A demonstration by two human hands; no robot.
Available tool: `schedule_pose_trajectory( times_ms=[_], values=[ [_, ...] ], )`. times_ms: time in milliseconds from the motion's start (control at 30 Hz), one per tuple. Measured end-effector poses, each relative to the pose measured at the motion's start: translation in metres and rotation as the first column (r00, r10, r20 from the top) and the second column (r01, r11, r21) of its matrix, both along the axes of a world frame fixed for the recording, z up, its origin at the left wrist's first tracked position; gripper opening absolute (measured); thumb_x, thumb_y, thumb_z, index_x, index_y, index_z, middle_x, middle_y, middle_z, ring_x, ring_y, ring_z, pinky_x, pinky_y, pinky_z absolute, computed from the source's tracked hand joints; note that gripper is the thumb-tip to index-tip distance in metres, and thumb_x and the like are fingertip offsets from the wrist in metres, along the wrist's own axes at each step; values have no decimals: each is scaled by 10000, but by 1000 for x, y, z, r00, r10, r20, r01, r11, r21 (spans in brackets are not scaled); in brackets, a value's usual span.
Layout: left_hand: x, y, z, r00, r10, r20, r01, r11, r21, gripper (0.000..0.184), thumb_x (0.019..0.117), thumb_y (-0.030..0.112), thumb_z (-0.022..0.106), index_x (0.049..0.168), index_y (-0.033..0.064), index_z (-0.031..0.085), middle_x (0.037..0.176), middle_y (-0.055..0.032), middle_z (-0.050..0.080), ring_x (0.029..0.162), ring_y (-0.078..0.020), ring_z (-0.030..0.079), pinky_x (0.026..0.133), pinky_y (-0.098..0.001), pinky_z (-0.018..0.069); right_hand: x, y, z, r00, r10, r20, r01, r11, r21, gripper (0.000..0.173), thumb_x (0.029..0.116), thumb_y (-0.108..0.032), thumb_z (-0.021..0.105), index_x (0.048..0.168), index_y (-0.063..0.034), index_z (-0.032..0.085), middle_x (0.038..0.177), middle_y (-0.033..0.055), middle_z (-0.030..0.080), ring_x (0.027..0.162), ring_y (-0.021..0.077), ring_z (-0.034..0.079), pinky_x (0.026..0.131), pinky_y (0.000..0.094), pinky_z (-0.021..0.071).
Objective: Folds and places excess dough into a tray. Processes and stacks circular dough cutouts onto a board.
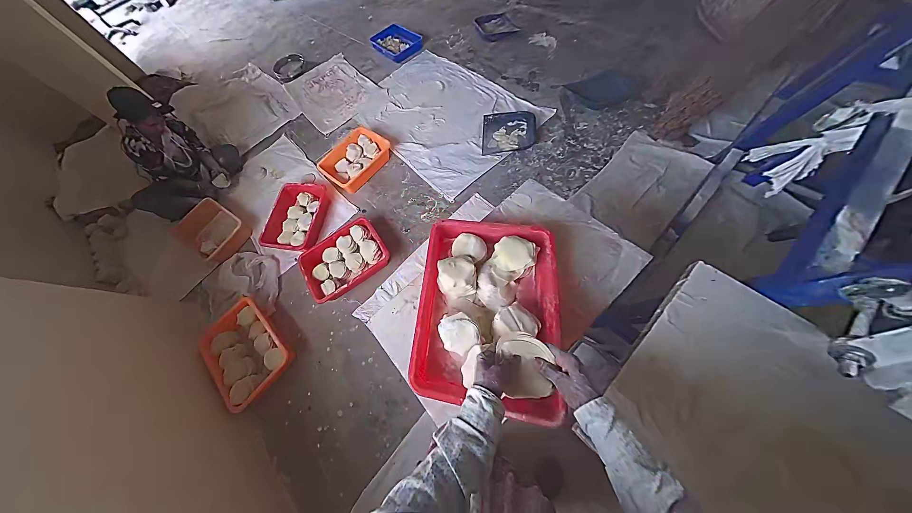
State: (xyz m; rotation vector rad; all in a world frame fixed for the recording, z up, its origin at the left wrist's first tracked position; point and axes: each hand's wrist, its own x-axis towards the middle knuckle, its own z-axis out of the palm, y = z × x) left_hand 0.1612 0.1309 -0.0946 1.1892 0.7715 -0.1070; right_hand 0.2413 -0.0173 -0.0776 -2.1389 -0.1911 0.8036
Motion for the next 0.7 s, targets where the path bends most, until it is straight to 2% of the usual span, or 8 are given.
schedule_pose_trajectory(
  times_ms=[67,133,233,333,433,467,600,700],
  values=[
    [38,16,-4,964,-231,-134,256,942,216,423,968,112,656,1324,-103,581,1297,-285,627,1239,-340,603,1099,-477,447,20,12,-16,997,-83,-7,82,994,-70,454,984,-112,665,1375,93,560,1321,321,609,1279,398,579,1120,526,417],
    [76,26,-2,892,-360,-272,432,855,285,460,989,105,631,1398,-81,538,1413,-281,557,1354,-365,517,1165,-486,361,38,23,-41,987,-163,-16,159,978,-135,487,992,-114,655,1410,99,526,1379,334,565,1332,415,535,1147,538,381],
    [107,33,-29,811,-458,-365,565,775,284,583,984,109,652,1516,27,429,1467,-228,536,1374,-364,508,1163,-513,366,56,40,-74,991,-132,4,125,929,-348,459,993,-142,642,1395,54,542,1308,315,618,1259,438,591,1092,580,431],
    [110,32,-58,729,-592,-344,685,643,344,741,967,181,690,1585,63,297,1506,-252,481,1379,-386,503,1158,-519,399,53,49,-69,997,-74,1,64,858,-509,520,999,-139,588,1486,-9,458,1383,244,601,1279,385,597,1077,536,465],
    [108,29,-59,712,-589,-382,698,535,476,778,928,213,735,1558,7,327,1525,-285,424,1413,-427,434,1175,-531,361,45,47,-48,1000,-18,14,23,867,-497,605,1026,-148,550,1580,-34,335,1571,197,437,1414,320,487,1147,465,414],
    [106,30,-57,716,-583,-384,690,508,515,766,928,226,739,1546,-4,349,1529,-289,416,1418,-437,422,1177,-543,348,40,41,-37,999,-21,37,36,886,-462,598,1038,-172,535,1586,-47,330,1578,187,432,1423,306,479,1158,446,404],
    [85,38,-40,787,-574,-224,568,535,625,654,960,164,680,1509,-52,396,1562,-321,356,1446,-470,368,1189,-582,305,11,-16,10,983,-61,175,103,965,-243,428,1034,-197,533,1446,-81,549,1407,166,595,1251,304,619,1047,468,500],
    [46,43,-16,842,-538,-41,438,636,635,591,955,105,648,1477,-71,433,1551,-315,377,1426,-440,407,1144,-550,385,-27,-90,40,922,-187,339,225,971,-78,363,1019,-162,541,1353,-48,627,1301,165,658,1099,294,687,965,456,545]
  ],
)
